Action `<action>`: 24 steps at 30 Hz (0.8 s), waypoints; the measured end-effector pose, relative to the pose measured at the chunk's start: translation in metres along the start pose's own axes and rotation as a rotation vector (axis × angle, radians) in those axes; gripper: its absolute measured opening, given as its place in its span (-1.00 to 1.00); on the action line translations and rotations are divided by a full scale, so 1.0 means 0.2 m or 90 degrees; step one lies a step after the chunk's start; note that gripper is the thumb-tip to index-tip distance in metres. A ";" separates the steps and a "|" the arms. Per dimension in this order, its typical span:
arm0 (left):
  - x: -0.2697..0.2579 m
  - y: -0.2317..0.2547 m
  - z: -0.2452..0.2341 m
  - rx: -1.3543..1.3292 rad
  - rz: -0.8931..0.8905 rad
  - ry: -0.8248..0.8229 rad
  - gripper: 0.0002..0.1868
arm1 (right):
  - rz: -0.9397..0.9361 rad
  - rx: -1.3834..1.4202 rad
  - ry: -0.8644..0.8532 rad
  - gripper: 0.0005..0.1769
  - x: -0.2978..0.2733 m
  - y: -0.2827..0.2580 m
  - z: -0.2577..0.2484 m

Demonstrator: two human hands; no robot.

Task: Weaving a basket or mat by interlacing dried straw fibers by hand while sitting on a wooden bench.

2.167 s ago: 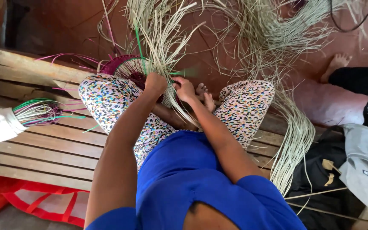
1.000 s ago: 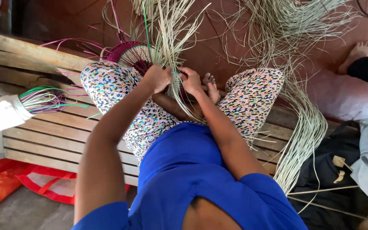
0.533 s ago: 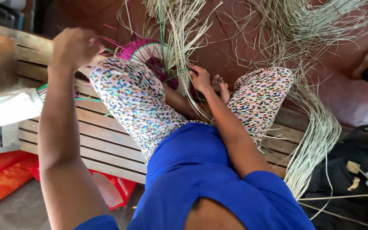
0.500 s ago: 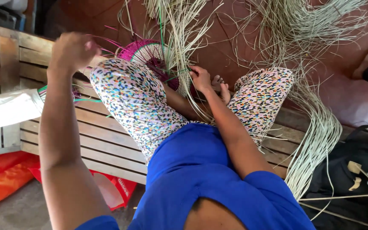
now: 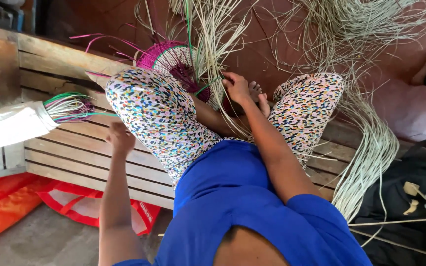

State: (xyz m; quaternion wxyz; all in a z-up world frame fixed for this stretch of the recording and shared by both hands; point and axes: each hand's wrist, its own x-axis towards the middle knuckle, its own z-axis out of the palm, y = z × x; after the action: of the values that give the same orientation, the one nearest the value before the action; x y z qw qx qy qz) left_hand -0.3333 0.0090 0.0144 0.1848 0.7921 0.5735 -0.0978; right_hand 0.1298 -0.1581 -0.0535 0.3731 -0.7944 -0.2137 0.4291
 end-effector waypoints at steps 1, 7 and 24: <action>0.01 0.05 -0.05 -0.003 -0.002 -0.001 -0.77 | 0.000 -0.003 -0.002 -0.70 -0.01 -0.01 -0.01; 0.09 0.14 -0.16 0.064 0.024 0.032 -0.86 | 0.008 0.012 -0.011 -0.68 -0.04 -0.06 -0.03; 0.24 0.12 -0.09 0.140 -0.092 -0.335 -0.60 | 0.005 0.068 -0.035 -0.61 -0.08 -0.02 -0.06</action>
State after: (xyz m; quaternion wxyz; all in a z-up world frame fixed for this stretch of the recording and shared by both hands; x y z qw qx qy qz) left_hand -0.2960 0.0506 0.0178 0.2325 0.7121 0.5466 -0.3744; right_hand 0.1310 -0.1710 -0.0376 0.4069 -0.7623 -0.1975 0.4630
